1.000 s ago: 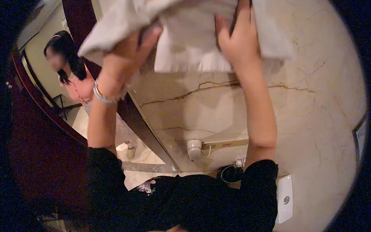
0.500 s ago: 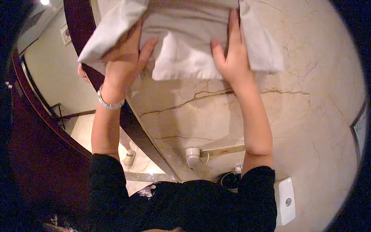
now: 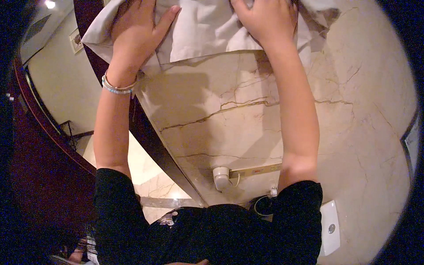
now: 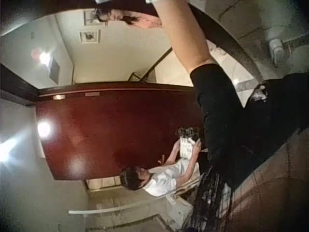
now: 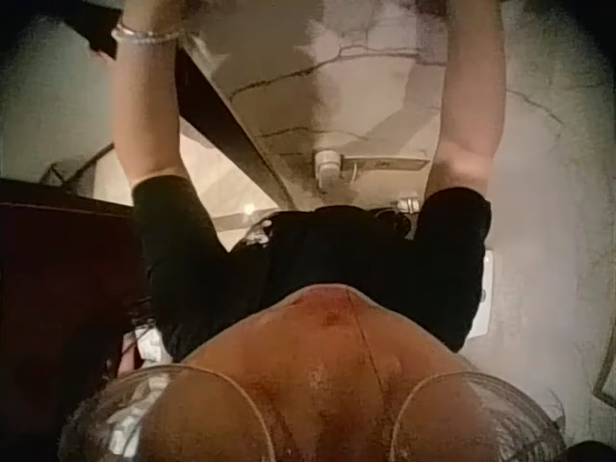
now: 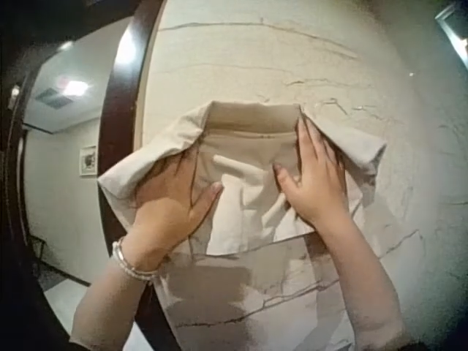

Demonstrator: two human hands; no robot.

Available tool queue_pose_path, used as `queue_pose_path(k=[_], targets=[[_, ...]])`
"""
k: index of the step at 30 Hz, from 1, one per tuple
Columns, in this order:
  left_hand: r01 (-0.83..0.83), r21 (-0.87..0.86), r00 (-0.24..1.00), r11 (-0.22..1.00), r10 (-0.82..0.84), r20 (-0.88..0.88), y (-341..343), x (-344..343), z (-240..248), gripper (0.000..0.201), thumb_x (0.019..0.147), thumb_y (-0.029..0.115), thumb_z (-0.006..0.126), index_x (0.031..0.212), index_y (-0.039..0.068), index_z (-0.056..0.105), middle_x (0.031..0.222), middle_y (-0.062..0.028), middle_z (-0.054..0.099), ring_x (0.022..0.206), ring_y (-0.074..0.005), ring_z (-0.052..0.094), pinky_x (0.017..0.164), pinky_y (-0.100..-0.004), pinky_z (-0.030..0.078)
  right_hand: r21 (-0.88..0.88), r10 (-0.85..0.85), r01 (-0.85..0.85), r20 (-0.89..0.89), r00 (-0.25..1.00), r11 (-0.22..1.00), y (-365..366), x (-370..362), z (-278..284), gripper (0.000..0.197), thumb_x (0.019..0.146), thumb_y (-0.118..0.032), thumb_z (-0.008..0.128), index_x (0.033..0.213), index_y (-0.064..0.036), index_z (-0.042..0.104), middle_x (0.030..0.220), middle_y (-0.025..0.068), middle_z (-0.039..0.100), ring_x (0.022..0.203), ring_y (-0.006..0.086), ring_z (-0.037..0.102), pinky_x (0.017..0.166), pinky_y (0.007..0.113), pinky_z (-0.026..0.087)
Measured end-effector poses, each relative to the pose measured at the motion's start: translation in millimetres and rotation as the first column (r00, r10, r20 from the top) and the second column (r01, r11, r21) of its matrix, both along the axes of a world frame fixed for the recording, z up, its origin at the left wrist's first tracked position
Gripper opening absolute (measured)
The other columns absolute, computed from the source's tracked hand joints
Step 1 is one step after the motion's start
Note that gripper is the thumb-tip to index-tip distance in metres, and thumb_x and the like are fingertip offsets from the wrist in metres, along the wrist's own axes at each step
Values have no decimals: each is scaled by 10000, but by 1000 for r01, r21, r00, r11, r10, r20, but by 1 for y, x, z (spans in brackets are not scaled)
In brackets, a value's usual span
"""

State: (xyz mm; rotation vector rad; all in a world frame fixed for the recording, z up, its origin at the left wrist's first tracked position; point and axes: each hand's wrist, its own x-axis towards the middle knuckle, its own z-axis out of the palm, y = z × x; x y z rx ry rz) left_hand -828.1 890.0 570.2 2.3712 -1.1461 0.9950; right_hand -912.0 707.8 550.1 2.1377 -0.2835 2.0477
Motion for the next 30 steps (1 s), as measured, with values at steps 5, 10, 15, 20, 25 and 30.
queue_pose_path(k=[5, 10, 15, 20, 25, 30], targets=[[229, -246, 807, 942, -42, 589, -1, 32, -68, 556, 766, 465, 483, 1124, 40, 459, 951, -155, 557, 857, -289, 547, 714, -367, 445, -94, 444, -446, -46, 895, 890, -21, 15, -67, 681, 720, -196, 568, 1264, 33, 229, 1248, 262, 313, 1174, 367, 292, 975, 346, 246], [125, -88, 969, 988, -102, 223, 13, 16, -177, 500, 774, 408, 505, 1098, 28, 483, 997, -205, 528, 917, -335, 518, 799, -430, 402, 162, 466, -441, -186, 865, 883, -6, -7, -177, 683, 709, -124, 573, 1259, 65, 213, 1261, 270, 283, 1178, 372, 287, 975, 360, 244], [178, -108, 908, 978, -121, 402, 14, 12, -211, 555, 712, 384, 599, 1084, -13, 488, 1051, -182, 513, 954, -359, 482, 840, -424, 368, 226, 463, -415, -238, 853, 881, 8, -25, -204, 651, 694, -136, 601, 1234, 44, 284, 1222, 270, 315, 1141, 397, 318, 939, 387, 293], [147, -285, 803, 947, 54, 593, 10, 21, -175, 381, 689, 303, 623, 951, 40, 538, 900, -151, 479, 827, -315, 446, 722, -399, 364, 157, 180, -161, -120, 976, 974, 2, -24, -164, 396, 699, -196, 597, 1048, -35, 499, 1023, 167, 459, 914, 314, 467, 784, 367, 382], [196, -249, 784, 948, 0, 621, 8, 38, -191, 408, 706, 297, 603, 1006, 31, 529, 1005, -158, 457, 895, -326, 438, 763, -416, 364, 12, 94, -95, 28, 995, 995, -6, -20, -172, 308, 687, -124, 596, 978, -38, 539, 934, 116, 507, 848, 263, 499, 729, 341, 401], [196, -178, 778, 964, -42, 627, 12, 38, -193, 408, 684, 220, 606, 1043, 46, 525, 1097, -153, 452, 995, -335, 451, 853, -419, 372, -58, 291, -286, 124, 949, 957, -4, -18, -207, 234, 640, 0, 594, 871, -29, 562, 877, 112, 522, 761, 253, 511, 677, 322, 416]])
